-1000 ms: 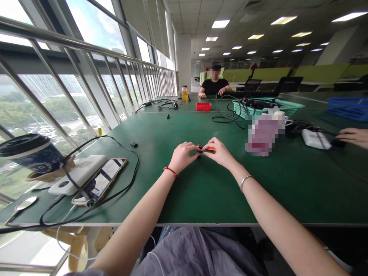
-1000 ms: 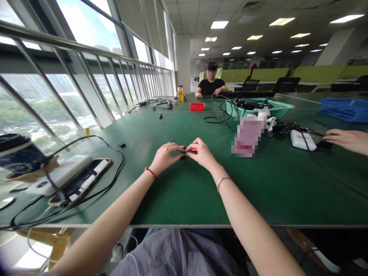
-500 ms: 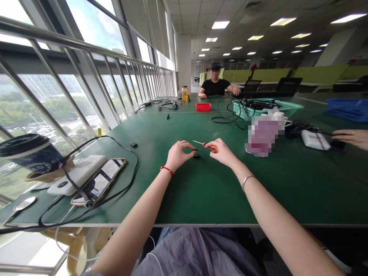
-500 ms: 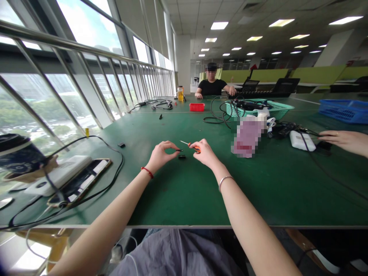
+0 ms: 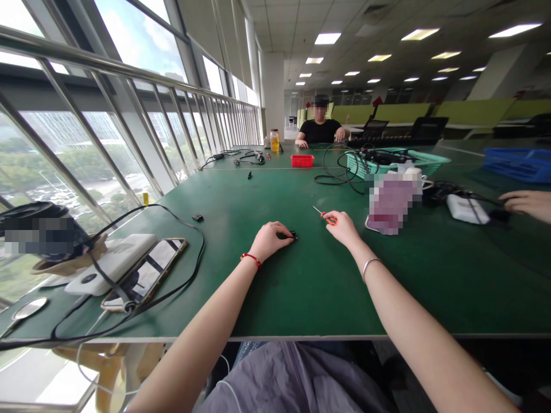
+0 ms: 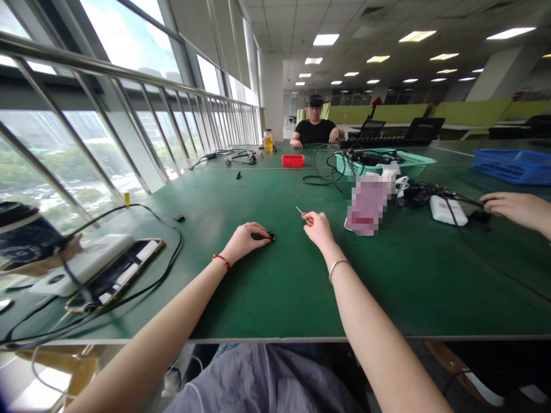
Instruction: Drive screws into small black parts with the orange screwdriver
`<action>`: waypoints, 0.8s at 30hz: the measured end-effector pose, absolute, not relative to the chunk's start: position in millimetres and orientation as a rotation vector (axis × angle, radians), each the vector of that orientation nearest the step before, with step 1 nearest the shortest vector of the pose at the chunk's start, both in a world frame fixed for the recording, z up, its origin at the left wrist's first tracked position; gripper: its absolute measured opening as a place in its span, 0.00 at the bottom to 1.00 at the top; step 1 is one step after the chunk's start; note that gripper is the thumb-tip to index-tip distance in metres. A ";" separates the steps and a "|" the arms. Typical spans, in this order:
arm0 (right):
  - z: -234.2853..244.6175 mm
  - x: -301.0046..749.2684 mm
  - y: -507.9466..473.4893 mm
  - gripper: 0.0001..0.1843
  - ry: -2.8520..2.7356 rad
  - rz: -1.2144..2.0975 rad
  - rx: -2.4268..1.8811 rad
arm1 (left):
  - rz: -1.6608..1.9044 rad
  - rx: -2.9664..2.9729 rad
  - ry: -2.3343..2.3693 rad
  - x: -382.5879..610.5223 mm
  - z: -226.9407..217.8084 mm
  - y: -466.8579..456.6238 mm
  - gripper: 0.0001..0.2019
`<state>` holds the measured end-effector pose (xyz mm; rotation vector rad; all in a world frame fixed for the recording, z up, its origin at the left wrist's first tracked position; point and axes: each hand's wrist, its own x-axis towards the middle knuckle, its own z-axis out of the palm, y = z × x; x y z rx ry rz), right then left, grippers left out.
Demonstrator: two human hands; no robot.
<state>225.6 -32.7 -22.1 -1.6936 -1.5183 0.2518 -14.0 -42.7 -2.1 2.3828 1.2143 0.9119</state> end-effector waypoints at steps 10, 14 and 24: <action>-22.8 224.0 -33.8 0.17 -1.557 0.228 -1.684 | 1.010 2.160 1.593 -143.2 19.9 -16.3 0.17; -24.6 224.2 -33.5 0.16 -1.559 0.227 -1.689 | 0.950 2.176 1.667 -176.6 24.9 -17.0 0.18; -26.0 224.8 -32.8 0.17 -1.573 0.211 -1.685 | 1.065 2.145 1.675 -185.0 24.3 -23.6 0.18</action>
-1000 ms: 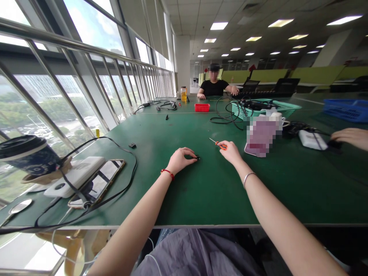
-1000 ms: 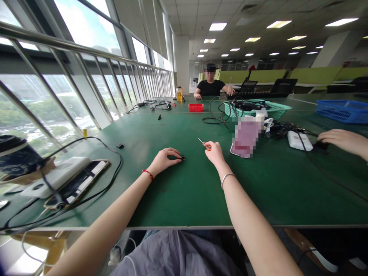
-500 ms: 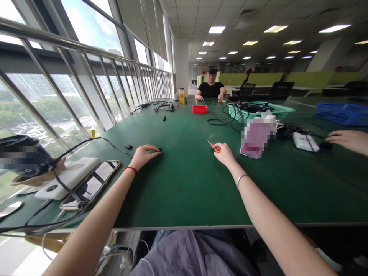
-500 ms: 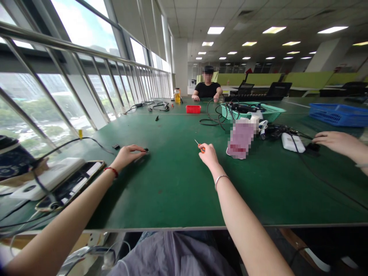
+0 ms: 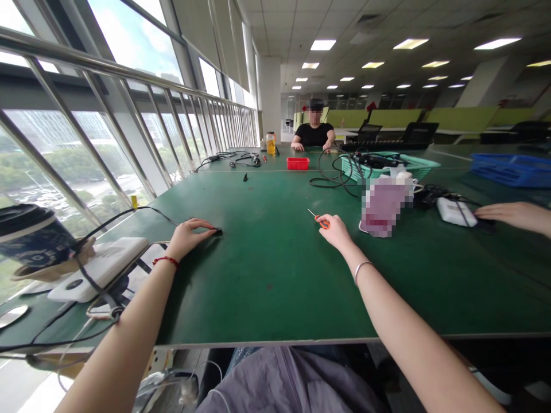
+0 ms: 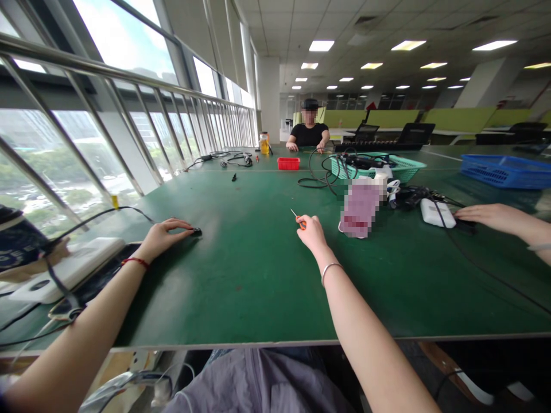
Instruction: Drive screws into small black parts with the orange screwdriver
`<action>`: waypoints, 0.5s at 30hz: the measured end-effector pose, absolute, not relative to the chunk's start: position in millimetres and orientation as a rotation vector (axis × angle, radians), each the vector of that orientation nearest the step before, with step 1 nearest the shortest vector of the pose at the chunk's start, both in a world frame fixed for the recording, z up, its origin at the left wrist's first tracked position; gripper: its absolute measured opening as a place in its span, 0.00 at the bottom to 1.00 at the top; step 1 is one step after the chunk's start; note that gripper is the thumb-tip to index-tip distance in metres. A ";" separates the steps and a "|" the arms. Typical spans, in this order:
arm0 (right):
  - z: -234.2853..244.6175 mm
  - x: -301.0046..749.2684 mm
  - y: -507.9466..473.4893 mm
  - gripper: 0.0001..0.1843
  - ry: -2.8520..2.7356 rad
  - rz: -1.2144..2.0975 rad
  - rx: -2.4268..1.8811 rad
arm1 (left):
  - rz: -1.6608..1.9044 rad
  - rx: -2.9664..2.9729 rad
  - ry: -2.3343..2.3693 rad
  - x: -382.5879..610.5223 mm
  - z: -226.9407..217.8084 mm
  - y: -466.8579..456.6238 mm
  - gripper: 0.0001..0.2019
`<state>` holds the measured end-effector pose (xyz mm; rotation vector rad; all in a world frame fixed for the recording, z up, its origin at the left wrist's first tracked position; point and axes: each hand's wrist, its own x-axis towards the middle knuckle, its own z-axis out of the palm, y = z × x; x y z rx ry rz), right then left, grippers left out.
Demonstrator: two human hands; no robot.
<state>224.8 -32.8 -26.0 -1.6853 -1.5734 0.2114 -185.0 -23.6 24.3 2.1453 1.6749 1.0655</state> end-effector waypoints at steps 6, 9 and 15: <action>-27.7 224.6 -31.3 0.17 -1.586 0.207 -1.684 | 0.971 2.003 1.726 -190.1 19.6 -17.2 0.22; -28.6 224.6 -30.9 0.17 -1.589 0.204 -1.681 | 0.964 1.976 1.722 -190.7 18.7 -15.8 0.23; -28.1 224.1 -31.9 0.17 -1.592 0.204 -1.691 | 0.928 1.937 1.700 -192.2 19.2 -15.5 0.26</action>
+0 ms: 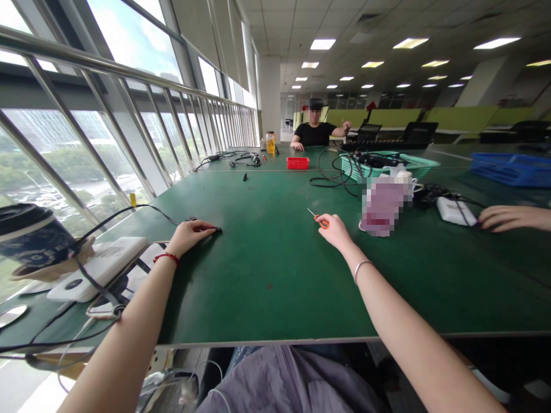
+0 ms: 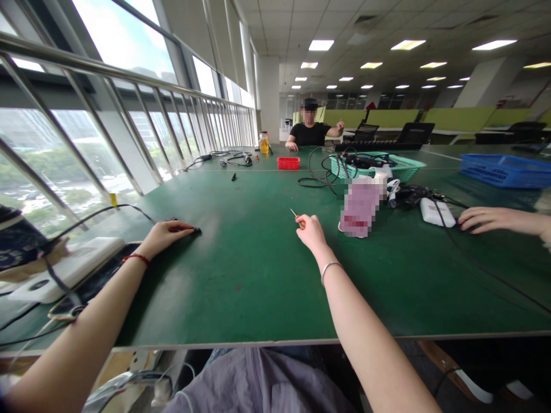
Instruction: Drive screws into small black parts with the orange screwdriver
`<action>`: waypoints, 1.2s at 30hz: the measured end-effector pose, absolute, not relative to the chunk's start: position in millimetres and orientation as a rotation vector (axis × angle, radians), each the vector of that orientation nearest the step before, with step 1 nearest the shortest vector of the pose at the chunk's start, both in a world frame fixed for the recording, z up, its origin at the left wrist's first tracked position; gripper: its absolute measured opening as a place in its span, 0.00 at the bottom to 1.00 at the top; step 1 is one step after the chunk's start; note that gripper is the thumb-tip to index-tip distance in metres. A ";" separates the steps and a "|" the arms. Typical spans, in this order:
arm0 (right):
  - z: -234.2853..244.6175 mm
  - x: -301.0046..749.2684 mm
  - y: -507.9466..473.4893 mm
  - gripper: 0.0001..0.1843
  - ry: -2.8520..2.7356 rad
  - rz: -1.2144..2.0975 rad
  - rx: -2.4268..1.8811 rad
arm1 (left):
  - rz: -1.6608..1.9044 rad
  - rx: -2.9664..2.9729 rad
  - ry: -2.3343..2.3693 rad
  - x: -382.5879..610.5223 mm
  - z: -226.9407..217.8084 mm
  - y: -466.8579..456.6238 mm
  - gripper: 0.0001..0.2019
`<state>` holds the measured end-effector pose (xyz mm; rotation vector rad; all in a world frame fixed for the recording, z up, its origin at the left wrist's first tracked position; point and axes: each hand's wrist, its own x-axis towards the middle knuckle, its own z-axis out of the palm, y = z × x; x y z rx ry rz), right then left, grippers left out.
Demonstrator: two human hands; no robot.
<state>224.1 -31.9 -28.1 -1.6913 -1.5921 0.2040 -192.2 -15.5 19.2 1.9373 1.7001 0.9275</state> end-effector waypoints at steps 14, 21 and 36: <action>-24.3 222.3 -33.8 0.16 -1.610 0.218 -1.714 | 0.920 1.971 1.732 -193.4 17.1 -13.8 0.24; -24.0 221.4 -34.3 0.16 -1.614 0.205 -1.724 | 0.909 1.973 1.738 -190.7 18.5 -14.9 0.25; -24.8 221.2 -33.5 0.16 -1.633 0.182 -1.739 | 0.938 1.987 1.760 -189.1 18.4 -14.7 0.22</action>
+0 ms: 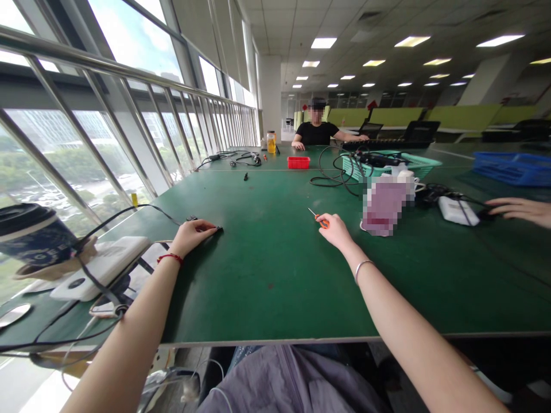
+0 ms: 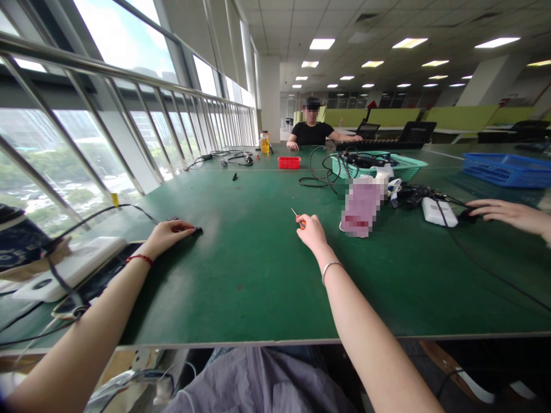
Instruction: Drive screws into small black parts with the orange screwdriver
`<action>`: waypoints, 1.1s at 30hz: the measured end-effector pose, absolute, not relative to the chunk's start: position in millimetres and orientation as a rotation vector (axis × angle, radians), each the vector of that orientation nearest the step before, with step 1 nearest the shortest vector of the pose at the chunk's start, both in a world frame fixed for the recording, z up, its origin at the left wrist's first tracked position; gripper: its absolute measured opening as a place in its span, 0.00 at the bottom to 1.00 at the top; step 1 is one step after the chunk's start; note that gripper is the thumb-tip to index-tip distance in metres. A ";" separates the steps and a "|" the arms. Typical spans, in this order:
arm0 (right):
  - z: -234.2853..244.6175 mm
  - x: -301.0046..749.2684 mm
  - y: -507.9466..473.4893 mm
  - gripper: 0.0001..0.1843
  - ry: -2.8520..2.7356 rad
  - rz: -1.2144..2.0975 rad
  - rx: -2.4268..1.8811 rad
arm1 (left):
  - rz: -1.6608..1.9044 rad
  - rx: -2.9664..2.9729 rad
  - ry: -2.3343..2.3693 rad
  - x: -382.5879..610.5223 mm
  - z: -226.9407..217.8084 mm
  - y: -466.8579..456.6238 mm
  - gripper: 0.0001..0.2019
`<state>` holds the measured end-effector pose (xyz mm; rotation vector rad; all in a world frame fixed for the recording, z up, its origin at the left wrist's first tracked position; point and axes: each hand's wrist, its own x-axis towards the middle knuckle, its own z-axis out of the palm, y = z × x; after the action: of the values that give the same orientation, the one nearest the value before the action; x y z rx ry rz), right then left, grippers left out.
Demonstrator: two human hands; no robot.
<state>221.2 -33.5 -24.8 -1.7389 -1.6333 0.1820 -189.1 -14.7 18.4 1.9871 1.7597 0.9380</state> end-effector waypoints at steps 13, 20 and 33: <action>-24.4 219.8 -33.3 0.16 -1.638 0.180 -1.751 | 0.996 1.959 1.743 -186.1 17.4 -14.1 0.21; -23.3 218.4 -35.0 0.16 -1.635 0.184 -1.753 | 0.980 1.994 1.744 -185.6 17.2 -13.1 0.20; -18.0 215.1 -39.0 0.16 -1.575 0.232 -1.745 | 0.907 1.856 1.728 -179.7 21.8 -8.8 0.21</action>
<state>215.1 -39.0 -18.0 -1.7448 -1.5752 0.2316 -179.7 -8.8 21.8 1.8559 1.7282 0.9070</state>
